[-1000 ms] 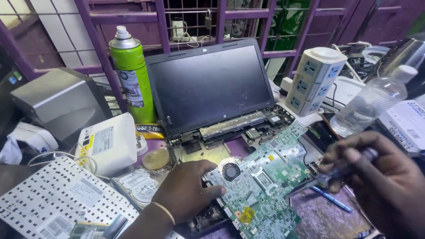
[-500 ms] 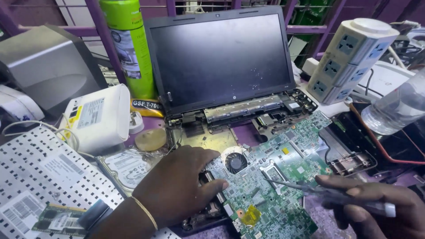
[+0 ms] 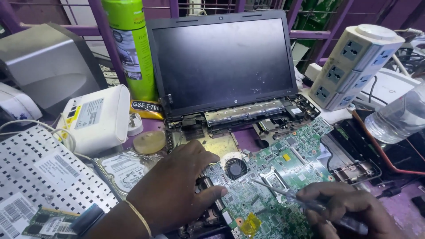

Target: Disassembling a laptop to remove the motherboard using a screwdriver on a repair bench.

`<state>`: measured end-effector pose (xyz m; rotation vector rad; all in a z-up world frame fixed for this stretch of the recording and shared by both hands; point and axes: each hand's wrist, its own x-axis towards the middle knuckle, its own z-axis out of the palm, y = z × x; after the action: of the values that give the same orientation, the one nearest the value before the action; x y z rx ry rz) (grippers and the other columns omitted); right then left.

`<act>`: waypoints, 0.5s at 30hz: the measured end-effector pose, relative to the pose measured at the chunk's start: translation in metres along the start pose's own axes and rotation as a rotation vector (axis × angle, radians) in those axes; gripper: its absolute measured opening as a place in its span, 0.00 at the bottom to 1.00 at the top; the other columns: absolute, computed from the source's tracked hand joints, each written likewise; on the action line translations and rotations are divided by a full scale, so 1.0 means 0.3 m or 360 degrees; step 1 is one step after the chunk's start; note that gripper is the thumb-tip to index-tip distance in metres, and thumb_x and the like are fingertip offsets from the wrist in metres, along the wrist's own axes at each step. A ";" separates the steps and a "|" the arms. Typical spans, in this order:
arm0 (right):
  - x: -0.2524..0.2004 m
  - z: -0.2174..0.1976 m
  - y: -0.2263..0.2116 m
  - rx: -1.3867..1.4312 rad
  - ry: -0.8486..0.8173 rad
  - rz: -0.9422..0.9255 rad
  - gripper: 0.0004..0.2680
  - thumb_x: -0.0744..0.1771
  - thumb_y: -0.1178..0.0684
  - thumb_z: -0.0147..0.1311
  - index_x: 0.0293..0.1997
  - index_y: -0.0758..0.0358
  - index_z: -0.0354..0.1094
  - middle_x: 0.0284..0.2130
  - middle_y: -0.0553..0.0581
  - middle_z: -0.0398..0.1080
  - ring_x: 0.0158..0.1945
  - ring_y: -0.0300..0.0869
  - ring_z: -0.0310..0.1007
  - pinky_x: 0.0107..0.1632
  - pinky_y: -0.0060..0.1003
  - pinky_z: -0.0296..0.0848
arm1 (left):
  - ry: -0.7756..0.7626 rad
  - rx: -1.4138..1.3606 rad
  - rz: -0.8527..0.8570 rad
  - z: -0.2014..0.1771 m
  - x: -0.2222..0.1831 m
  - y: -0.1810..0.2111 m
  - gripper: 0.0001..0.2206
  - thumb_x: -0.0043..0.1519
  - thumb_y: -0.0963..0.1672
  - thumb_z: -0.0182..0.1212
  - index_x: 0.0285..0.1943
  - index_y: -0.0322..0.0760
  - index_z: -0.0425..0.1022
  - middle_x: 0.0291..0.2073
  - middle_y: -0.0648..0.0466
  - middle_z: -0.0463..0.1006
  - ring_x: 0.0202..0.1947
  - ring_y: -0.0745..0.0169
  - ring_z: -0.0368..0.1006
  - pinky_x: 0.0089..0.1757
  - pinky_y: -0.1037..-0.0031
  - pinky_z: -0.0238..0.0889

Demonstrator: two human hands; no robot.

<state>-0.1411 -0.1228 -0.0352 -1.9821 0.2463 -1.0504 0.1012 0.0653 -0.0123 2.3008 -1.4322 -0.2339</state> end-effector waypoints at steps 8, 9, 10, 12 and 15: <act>0.026 -0.133 0.239 0.0385 -0.0779 0.0042 0.06 0.59 0.62 0.65 0.30 0.55 0.74 0.50 0.65 0.80 0.35 0.43 0.87 0.40 0.35 0.81 | 0.0038 -0.0051 0.0029 0.001 0.001 0.004 0.27 0.57 0.56 0.72 0.63 0.49 0.74 0.50 0.54 0.73 0.53 0.52 0.73 0.51 0.58 0.67; 0.028 -0.110 0.206 0.0251 -0.0709 -0.0161 0.09 0.60 0.60 0.67 0.33 0.52 0.69 0.48 0.62 0.80 0.31 0.37 0.86 0.38 0.29 0.80 | 0.0019 -0.0028 0.0013 -0.002 0.001 0.006 0.28 0.57 0.56 0.71 0.64 0.50 0.72 0.51 0.53 0.72 0.54 0.51 0.72 0.51 0.57 0.67; 0.030 -0.087 0.173 0.0115 -0.0634 -0.0363 0.12 0.60 0.57 0.69 0.36 0.50 0.64 0.46 0.58 0.80 0.27 0.31 0.85 0.36 0.24 0.78 | 0.0000 -0.0004 -0.0003 -0.005 0.002 0.008 0.28 0.58 0.57 0.70 0.65 0.51 0.71 0.52 0.52 0.71 0.55 0.50 0.71 0.52 0.55 0.67; 0.006 -0.055 0.111 -0.0033 -0.0489 -0.0336 0.10 0.61 0.59 0.65 0.35 0.51 0.64 0.46 0.58 0.80 0.33 0.32 0.85 0.41 0.26 0.77 | 0.0000 -0.0013 0.0000 -0.013 0.004 0.015 0.29 0.58 0.57 0.70 0.67 0.50 0.71 0.53 0.52 0.70 0.55 0.50 0.71 0.51 0.54 0.67; -0.013 -0.020 0.043 -0.0187 -0.0317 -0.0256 0.08 0.62 0.62 0.60 0.33 0.52 0.64 0.45 0.57 0.82 0.44 0.35 0.85 0.47 0.27 0.78 | 0.0012 -0.0034 0.0003 -0.008 0.002 0.014 0.31 0.57 0.56 0.71 0.68 0.50 0.70 0.55 0.52 0.69 0.57 0.50 0.70 0.53 0.54 0.66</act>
<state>-0.1456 -0.1322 -0.0456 -2.2257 0.0420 -0.9470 0.0989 0.0638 -0.0082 2.2807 -1.4216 -0.2384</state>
